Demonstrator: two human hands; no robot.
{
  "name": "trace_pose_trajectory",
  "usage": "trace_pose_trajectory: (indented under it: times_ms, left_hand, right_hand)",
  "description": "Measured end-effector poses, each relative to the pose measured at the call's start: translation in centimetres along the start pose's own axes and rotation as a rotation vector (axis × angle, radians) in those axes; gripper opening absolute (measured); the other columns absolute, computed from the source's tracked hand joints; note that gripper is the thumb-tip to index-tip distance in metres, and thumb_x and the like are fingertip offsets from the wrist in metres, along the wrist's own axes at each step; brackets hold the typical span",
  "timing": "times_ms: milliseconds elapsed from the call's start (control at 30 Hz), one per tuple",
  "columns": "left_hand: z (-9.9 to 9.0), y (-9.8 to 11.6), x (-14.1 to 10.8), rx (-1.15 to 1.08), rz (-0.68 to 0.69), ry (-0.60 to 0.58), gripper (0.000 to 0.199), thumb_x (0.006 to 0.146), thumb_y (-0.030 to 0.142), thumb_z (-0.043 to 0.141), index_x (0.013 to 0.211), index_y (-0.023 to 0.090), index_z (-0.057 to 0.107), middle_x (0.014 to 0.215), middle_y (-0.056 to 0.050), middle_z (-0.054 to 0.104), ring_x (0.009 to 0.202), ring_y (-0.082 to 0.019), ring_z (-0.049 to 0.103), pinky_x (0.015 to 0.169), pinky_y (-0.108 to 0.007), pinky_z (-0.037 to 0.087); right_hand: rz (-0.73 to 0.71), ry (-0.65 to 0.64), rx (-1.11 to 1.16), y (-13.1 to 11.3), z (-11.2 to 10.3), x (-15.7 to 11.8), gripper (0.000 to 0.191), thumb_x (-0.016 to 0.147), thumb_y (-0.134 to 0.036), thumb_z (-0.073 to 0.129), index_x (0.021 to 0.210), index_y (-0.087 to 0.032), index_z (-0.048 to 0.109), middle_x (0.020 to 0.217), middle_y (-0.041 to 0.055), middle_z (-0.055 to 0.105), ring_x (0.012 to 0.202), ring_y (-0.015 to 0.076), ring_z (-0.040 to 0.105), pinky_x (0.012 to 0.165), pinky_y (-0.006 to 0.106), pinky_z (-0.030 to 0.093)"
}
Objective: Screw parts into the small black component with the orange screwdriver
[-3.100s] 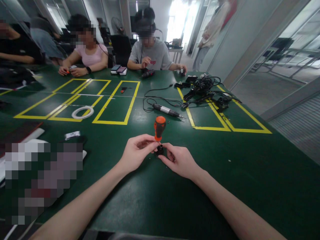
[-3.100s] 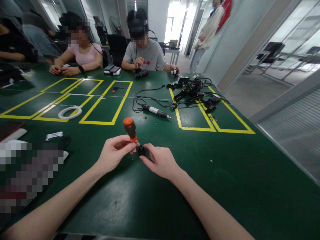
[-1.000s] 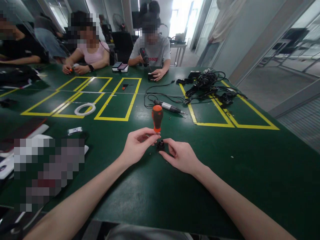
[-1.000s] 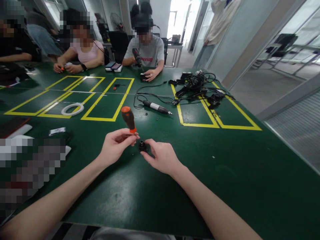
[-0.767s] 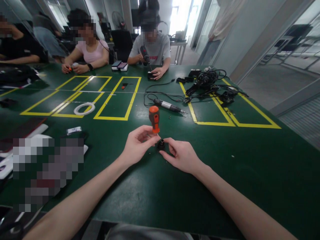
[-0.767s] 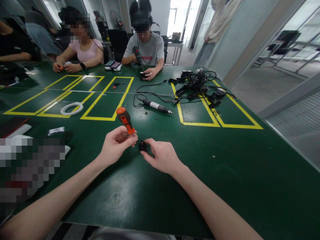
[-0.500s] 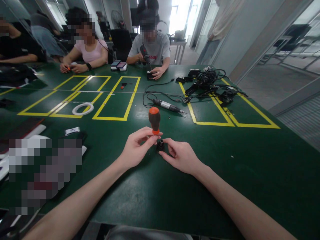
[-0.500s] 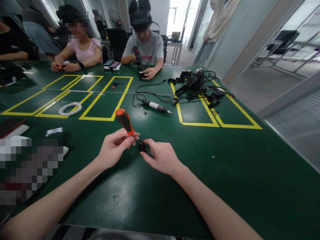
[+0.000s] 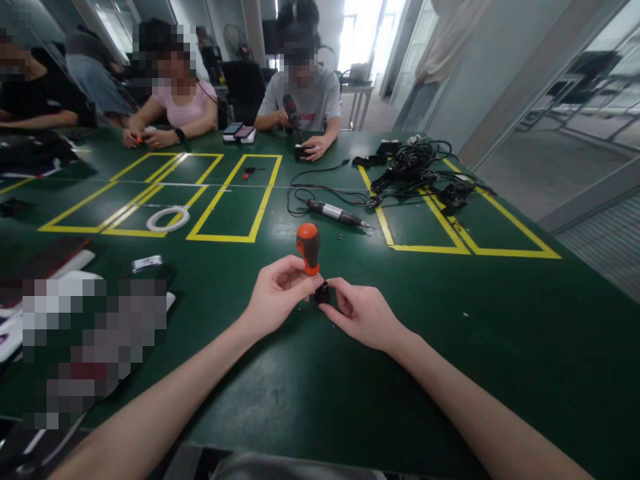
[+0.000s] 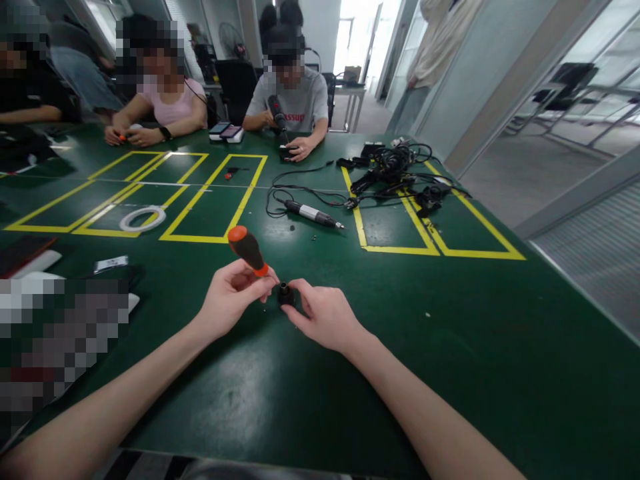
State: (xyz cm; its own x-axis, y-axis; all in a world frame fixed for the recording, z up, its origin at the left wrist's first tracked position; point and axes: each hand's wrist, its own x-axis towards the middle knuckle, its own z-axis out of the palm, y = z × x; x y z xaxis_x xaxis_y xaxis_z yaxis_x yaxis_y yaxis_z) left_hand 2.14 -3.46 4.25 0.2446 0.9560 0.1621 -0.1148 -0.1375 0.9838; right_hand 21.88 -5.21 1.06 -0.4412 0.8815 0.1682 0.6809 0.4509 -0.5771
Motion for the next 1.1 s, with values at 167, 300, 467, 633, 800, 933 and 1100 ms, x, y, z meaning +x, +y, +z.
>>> trace_pose_trajectory:
  times_ms: [167,300,467,633,800,933,1100]
  left_hand:
    - [-0.5,0.0,0.1,0.048,0.062,-0.047,0.023,0.082,0.034,0.081,0.091,0.013,0.077,0.08,-0.005,0.074,0.062,-0.011,0.062,0.057,-0.022,0.054]
    - [-0.6,-0.3,0.4,0.096,0.104,-0.029,0.019,0.083,0.032,0.079,0.086,0.014,0.079,0.085,-0.007,0.077,0.065,-0.012,0.063,0.057,-0.023,0.052]
    - [-0.3,-0.3,0.6,0.107,0.09,-0.012,0.02,0.078,0.032,0.084,0.083,0.014,0.077,0.082,-0.006,0.077,0.065,-0.013,0.065,0.061,-0.024,0.054]
    - [-0.4,-0.1,0.7,0.082,0.052,-0.069,0.023,0.08,0.034,0.083,0.088,0.013,0.077,0.087,-0.009,0.079,0.07,-0.016,0.071,0.064,-0.026,0.058]
    - [-1.0,0.0,1.1,0.096,0.021,-0.166,0.022,0.082,0.032,0.081,0.092,0.012,0.078,0.092,-0.011,0.08,0.073,-0.016,0.071,0.067,-0.026,0.058]
    - [-1.0,-0.2,1.8,0.128,0.035,-0.153,0.02,0.078,0.03,0.084,0.086,0.013,0.077,0.088,-0.009,0.079,0.074,-0.015,0.071,0.068,-0.025,0.057]
    - [-0.5,-0.8,2.4,0.078,0.058,-0.102,0.025,0.072,0.031,0.088,0.082,0.013,0.073,0.08,-0.005,0.074,0.064,-0.011,0.064,0.06,-0.022,0.055]
  right_hand:
    - [0.014,-0.014,-0.006,-0.1,0.0,0.1,0.02,0.094,-0.028,0.065,0.111,-0.019,0.061,0.06,-0.0076,0.053,0.051,0.0121,0.052,0.056,0.024,0.032]
    - [0.014,-0.013,-0.02,0.0,0.0,0.1,0.021,0.094,-0.029,0.064,0.112,-0.018,0.06,0.06,-0.0075,0.053,0.051,0.0123,0.052,0.056,0.024,0.031]
    - [0.006,0.007,-0.021,0.0,0.1,0.2,0.019,0.094,-0.029,0.064,0.108,-0.019,0.059,0.059,-0.0079,0.051,0.049,0.0124,0.051,0.055,0.024,0.03]
    - [0.0,0.065,-0.031,0.0,0.1,0.4,0.017,0.088,-0.031,0.064,0.099,-0.019,0.058,0.059,-0.007,0.051,0.05,0.0119,0.049,0.055,0.024,0.03]
    - [0.013,0.072,-0.017,0.0,0.0,0.5,0.014,0.085,-0.032,0.063,0.091,-0.021,0.055,0.057,-0.0075,0.048,0.049,0.0115,0.047,0.055,0.023,0.029]
    - [0.02,0.064,-0.015,0.0,-0.2,0.6,0.014,0.084,-0.03,0.066,0.089,-0.021,0.055,0.057,-0.0081,0.046,0.049,0.011,0.045,0.055,0.023,0.028]
    - [0.025,0.06,-0.021,-0.1,-0.4,0.7,0.015,0.084,-0.028,0.069,0.089,-0.021,0.057,0.057,-0.0088,0.046,0.049,0.0106,0.045,0.056,0.023,0.028]
